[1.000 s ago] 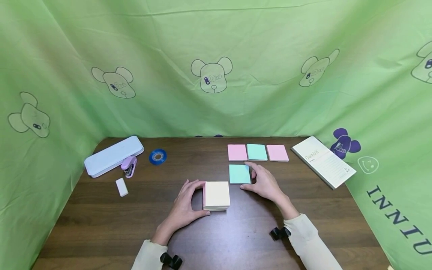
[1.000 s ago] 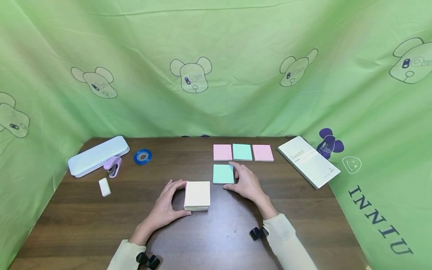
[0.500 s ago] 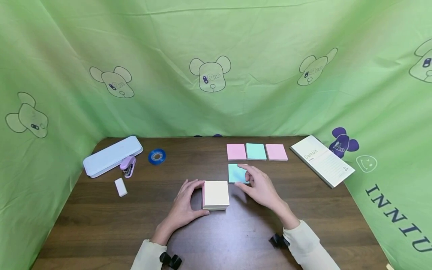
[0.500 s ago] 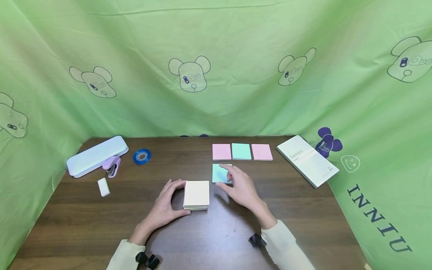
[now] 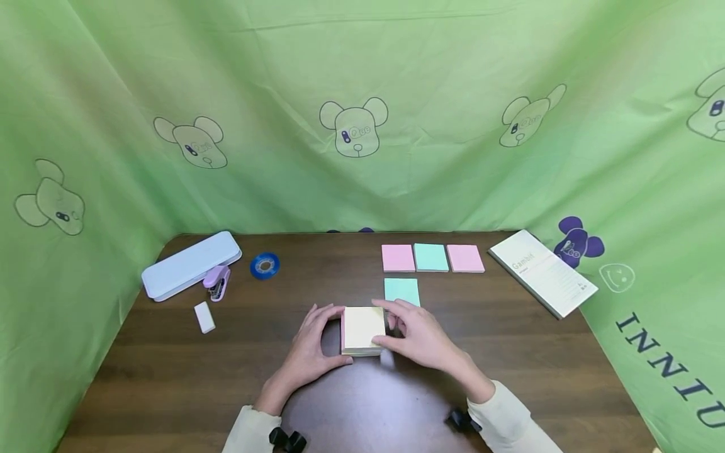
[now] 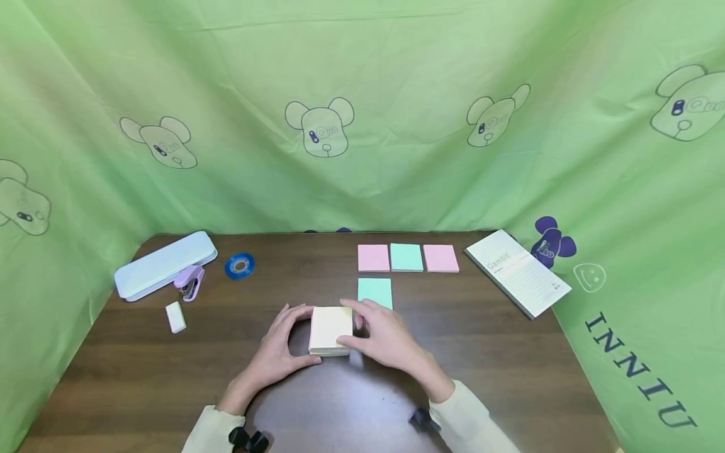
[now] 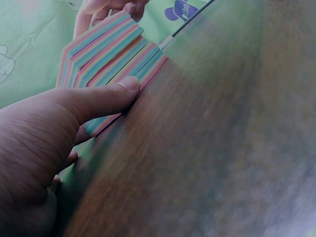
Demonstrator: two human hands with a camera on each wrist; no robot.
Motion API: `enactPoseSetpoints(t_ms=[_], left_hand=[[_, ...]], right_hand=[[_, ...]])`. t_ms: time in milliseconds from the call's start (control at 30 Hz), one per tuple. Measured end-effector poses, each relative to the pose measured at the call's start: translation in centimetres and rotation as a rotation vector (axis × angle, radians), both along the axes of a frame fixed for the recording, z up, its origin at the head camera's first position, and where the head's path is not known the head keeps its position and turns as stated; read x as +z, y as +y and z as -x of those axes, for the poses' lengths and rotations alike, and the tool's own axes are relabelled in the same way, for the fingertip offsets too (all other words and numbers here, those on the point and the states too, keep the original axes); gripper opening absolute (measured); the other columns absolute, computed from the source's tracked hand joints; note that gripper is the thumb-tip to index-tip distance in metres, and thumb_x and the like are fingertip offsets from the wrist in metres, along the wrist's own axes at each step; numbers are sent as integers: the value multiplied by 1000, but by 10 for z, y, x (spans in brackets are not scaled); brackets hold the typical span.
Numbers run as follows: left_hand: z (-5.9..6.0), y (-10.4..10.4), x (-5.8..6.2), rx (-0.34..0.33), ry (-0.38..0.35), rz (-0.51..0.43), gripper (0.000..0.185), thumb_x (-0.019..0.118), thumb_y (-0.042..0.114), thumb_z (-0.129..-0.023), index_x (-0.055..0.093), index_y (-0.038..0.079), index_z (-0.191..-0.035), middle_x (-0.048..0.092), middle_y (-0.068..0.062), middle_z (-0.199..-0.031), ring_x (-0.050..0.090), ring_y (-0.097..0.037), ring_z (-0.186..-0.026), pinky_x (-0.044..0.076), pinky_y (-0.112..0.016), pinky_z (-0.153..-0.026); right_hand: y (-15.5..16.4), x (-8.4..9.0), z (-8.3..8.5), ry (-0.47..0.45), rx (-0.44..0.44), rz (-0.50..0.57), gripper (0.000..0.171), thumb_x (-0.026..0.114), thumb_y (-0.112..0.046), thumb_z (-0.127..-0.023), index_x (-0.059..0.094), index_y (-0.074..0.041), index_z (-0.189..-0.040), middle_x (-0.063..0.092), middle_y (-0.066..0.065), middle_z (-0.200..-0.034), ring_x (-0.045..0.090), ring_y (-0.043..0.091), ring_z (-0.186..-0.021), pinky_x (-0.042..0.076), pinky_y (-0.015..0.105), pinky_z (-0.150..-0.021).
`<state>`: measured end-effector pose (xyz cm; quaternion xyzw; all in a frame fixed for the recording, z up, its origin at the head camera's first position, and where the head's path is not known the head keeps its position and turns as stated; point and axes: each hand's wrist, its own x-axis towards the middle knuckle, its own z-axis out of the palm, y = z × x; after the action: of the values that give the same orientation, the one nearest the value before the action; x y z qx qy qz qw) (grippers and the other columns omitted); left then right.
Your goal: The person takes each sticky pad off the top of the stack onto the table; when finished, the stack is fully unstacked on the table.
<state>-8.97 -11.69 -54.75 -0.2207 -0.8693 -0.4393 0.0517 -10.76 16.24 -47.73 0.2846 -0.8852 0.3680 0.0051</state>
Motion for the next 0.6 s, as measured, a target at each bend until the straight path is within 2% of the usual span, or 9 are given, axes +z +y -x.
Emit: enactPoseSetpoints(t_ms=[100,200,467,600], left_hand=[[-4,-3,-1,1,-3,0,101,108,19,-70,56,10,-156,67,-9,-149,51,-38,-152,18,-61,-137],[-3,-1,-1,-4,5,-5,101,108,19,-71,56,10,-157,66,-9,-149,52,-37,-151,18,-61,-137],[-3,-1,0,-6,-26,-2,101,108,19,-71,55,10,-157,66,-9,-151,50,-37,-152,16,-60,-138],[-3,-1,0,3,-46,2,101,108,19,-72,55,11,-158,65,-9,-151,49,-36,-153,15,-58,-139]], right_hand=[[-7,-5,-6,-20,10,-68,83,98,-39,-84,65,-5,-152,53,-10,-89,42,0,-72,39,21,-63],[-8,-8,-7,-6,0,-118,95,102,-44,-77,63,-6,-155,50,-12,-88,42,2,-74,40,23,-66],[-9,-13,-6,-28,-13,-102,95,102,-39,-79,60,-2,-156,52,-12,-86,45,3,-75,41,24,-68],[-10,-15,-4,-29,-15,-78,91,103,-37,-78,63,-2,-151,55,-10,-88,48,5,-78,44,25,-72]])
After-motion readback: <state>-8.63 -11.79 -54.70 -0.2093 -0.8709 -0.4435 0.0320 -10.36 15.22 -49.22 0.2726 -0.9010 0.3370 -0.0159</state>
